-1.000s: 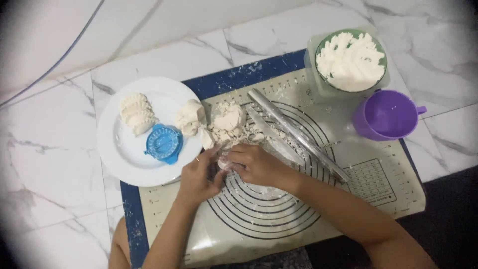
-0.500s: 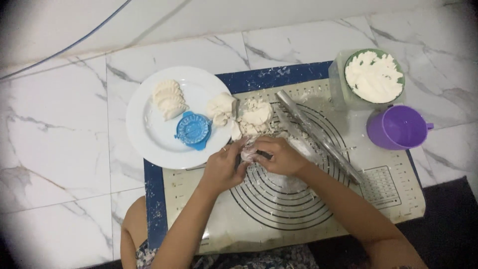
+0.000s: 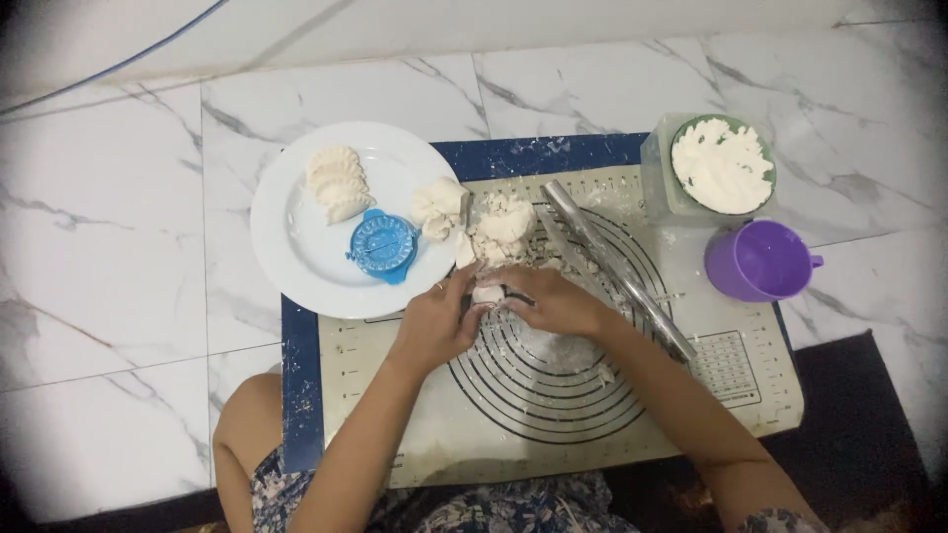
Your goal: Preparing and shaping pastries using a rolling pin and a manual mold on a floor mat.
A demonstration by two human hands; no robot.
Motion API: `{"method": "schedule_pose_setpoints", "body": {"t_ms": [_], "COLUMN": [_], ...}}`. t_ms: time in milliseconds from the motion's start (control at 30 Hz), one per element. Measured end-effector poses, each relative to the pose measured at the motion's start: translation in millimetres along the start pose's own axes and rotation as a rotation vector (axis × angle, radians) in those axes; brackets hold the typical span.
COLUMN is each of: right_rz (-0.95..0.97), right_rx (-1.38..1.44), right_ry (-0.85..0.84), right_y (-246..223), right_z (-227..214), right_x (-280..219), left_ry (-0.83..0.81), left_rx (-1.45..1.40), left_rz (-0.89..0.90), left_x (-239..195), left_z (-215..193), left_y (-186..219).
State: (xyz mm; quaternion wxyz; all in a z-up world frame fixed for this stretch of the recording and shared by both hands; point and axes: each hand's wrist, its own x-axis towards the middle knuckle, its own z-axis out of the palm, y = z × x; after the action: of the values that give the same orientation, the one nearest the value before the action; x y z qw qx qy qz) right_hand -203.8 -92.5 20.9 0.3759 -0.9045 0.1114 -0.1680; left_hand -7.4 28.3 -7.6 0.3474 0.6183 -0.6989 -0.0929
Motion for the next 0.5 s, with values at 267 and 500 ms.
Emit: {"method": "schedule_pose_setpoints", "body": {"t_ms": [267, 500], "right_rz": [0.228, 0.184], "right_rx": [-0.071, -0.137], "right_ry": [-0.026, 0.142], "right_y": [-17.9, -17.3], "right_z": [-2.6, 12.6], "right_x": [-11.3, -22.5], "left_ry": [0.075, -0.043], "left_rx": [-0.075, -0.045], "left_rz": [-0.006, 0.044], "left_x": [4.6, 1.1], "left_z": [-22.9, -21.9], "left_y": [21.3, 12.3]}}
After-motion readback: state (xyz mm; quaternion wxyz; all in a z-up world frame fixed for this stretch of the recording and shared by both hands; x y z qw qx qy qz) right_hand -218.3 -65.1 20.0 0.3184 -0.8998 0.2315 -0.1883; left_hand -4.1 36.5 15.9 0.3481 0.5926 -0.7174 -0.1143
